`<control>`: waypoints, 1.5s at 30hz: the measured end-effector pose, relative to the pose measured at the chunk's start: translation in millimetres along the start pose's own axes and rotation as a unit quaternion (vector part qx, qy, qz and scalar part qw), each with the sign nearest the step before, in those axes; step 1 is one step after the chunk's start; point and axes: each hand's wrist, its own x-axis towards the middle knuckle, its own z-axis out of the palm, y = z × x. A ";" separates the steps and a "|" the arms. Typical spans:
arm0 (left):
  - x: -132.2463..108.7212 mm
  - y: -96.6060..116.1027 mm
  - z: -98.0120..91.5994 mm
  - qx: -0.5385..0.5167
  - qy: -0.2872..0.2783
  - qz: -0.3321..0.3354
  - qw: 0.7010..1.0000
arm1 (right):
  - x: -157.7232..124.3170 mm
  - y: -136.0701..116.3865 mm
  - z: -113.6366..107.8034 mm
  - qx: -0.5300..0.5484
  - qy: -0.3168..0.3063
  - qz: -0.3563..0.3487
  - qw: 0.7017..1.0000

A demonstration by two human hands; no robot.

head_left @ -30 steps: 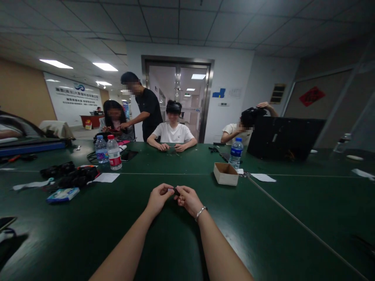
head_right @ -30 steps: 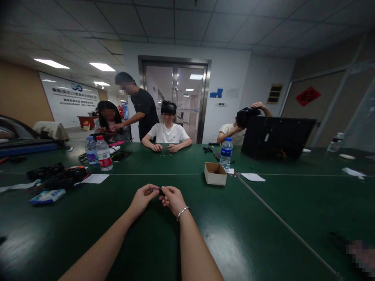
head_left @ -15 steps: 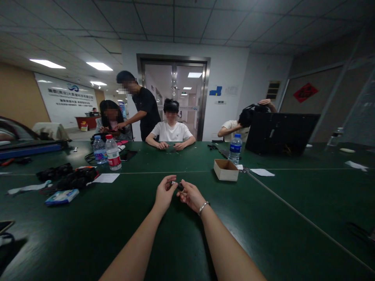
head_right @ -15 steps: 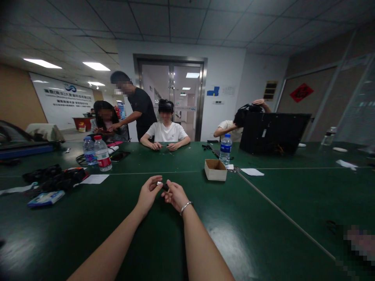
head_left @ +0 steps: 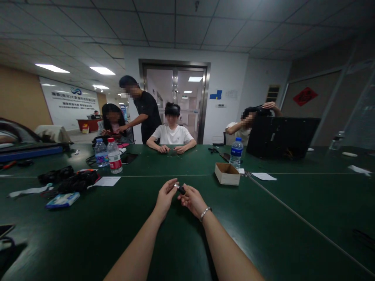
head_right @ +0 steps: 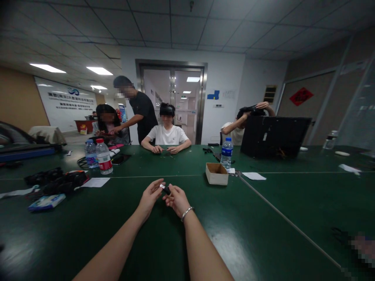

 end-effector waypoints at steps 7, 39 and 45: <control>-3.1 7.2 0.2 0.023 0.059 -0.022 0.998 | 4.3 1.0 -0.9 -0.013 -0.017 0.017 1.000; 1.3 0.7 -9.6 0.012 0.033 -0.004 0.999 | -0.6 -2.2 0.9 -0.050 -0.020 0.017 0.998; 0.3 -0.5 -11.8 0.014 0.020 0.015 1.000 | -0.1 -0.2 -0.4 -0.048 -0.022 0.000 0.999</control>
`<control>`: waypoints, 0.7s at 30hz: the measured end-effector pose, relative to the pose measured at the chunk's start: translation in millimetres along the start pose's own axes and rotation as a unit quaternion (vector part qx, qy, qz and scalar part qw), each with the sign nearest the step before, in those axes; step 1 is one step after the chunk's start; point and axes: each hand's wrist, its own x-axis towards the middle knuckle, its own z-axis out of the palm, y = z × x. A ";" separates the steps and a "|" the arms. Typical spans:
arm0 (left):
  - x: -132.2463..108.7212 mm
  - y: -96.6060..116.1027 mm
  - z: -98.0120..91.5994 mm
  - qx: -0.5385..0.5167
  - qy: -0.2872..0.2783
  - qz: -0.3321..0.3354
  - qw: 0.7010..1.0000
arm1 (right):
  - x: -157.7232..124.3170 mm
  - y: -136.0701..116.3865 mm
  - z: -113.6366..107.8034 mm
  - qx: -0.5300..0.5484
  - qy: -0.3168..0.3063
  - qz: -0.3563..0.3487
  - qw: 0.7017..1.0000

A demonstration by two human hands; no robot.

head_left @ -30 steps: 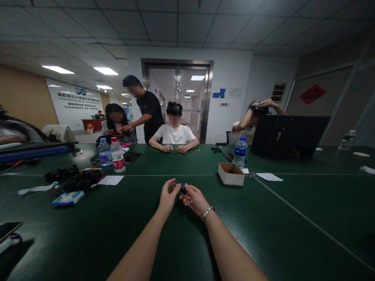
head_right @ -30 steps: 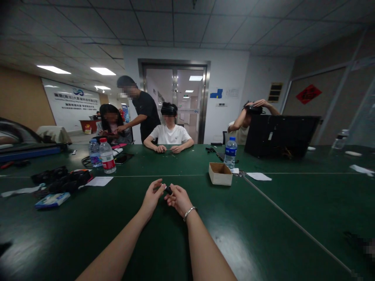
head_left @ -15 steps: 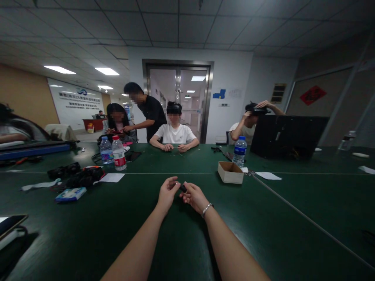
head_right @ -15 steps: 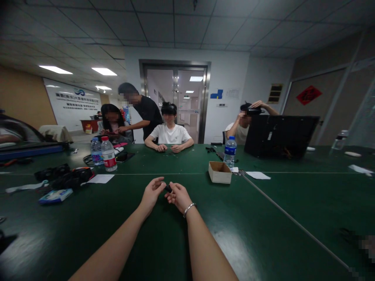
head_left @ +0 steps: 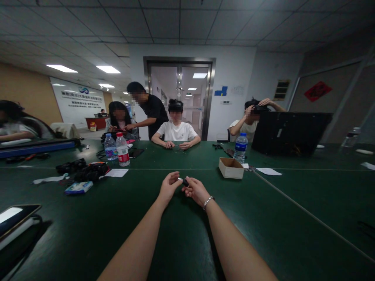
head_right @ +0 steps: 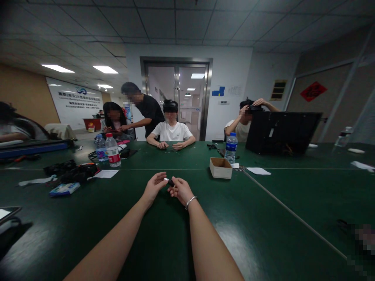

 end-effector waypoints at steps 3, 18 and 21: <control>-1.2 -1.1 -0.8 0.029 0.027 -0.015 0.999 | 1.6 1.7 0.2 -0.008 0.009 -0.002 1.000; -5.8 5.4 0.4 0.022 0.013 -0.047 0.999 | -1.4 -1.7 3.9 -0.032 0.020 0.004 0.999; -6.5 6.0 0.0 0.024 0.006 -0.051 0.998 | -2.6 -2.4 4.3 -0.031 0.022 0.008 0.999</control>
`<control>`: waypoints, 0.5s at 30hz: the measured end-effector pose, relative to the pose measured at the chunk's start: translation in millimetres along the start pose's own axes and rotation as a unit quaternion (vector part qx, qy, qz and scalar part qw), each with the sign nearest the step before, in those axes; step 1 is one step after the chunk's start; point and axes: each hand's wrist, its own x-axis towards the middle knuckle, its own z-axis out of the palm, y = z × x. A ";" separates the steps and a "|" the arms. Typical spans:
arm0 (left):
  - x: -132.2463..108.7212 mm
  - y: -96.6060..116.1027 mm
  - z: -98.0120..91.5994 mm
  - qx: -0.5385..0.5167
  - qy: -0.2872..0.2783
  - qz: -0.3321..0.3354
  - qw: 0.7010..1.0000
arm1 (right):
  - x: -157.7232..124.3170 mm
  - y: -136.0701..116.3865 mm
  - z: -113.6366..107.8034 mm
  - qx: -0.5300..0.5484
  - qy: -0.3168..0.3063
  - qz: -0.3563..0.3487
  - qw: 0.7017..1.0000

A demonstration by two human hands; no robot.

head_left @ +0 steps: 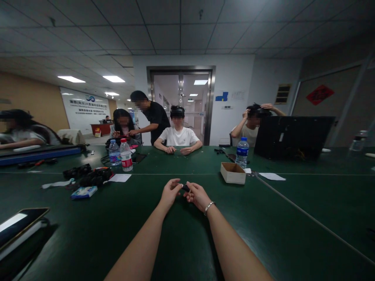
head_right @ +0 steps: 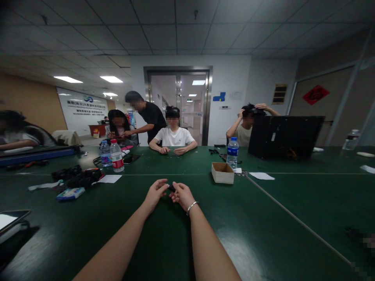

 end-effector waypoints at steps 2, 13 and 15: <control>-0.6 1.0 -0.2 0.002 -0.005 -0.003 1.000 | 0.3 0.6 -0.6 0.003 -0.003 -0.004 1.000; 0.4 1.1 -0.4 0.020 -0.012 0.014 1.000 | 5.0 3.1 -3.1 0.007 -0.007 -0.009 1.000; 1.4 -0.2 -0.7 0.017 -0.017 0.012 1.000 | 5.2 3.0 -3.2 0.010 -0.008 -0.005 1.000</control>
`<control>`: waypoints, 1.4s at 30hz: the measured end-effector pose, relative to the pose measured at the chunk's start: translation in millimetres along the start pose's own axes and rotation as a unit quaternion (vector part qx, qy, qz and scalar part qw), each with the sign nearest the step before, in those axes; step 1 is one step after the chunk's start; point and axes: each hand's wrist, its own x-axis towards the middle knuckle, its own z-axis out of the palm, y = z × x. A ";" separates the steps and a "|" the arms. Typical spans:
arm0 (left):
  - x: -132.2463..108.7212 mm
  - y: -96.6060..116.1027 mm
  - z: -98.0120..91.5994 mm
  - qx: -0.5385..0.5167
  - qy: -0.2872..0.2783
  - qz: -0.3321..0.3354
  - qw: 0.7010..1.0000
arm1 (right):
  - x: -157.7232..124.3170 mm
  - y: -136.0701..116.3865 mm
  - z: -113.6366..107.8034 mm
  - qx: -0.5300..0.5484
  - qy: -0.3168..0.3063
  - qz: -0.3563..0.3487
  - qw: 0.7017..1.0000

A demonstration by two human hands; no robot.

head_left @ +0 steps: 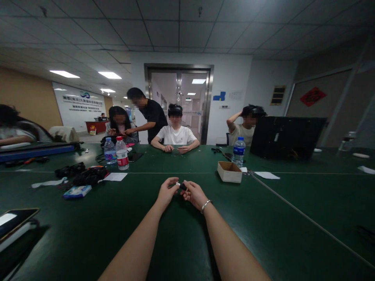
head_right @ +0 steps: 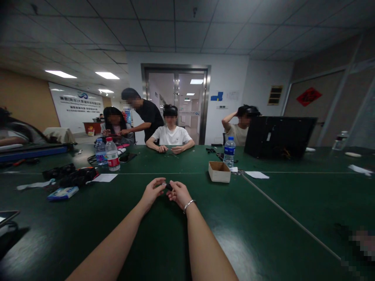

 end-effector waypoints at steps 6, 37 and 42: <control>-1.1 1.6 -0.5 0.007 -0.016 -0.011 1.000 | -2.0 -2.0 1.1 0.005 0.000 0.001 1.000; -7.5 11.0 0.9 0.023 -0.004 -0.009 1.000 | 0.9 -0.3 0.4 -0.003 0.000 0.004 1.000; -5.3 7.9 1.0 0.031 -0.007 -0.006 0.999 | 2.2 1.5 -1.2 -0.003 -0.003 0.002 1.000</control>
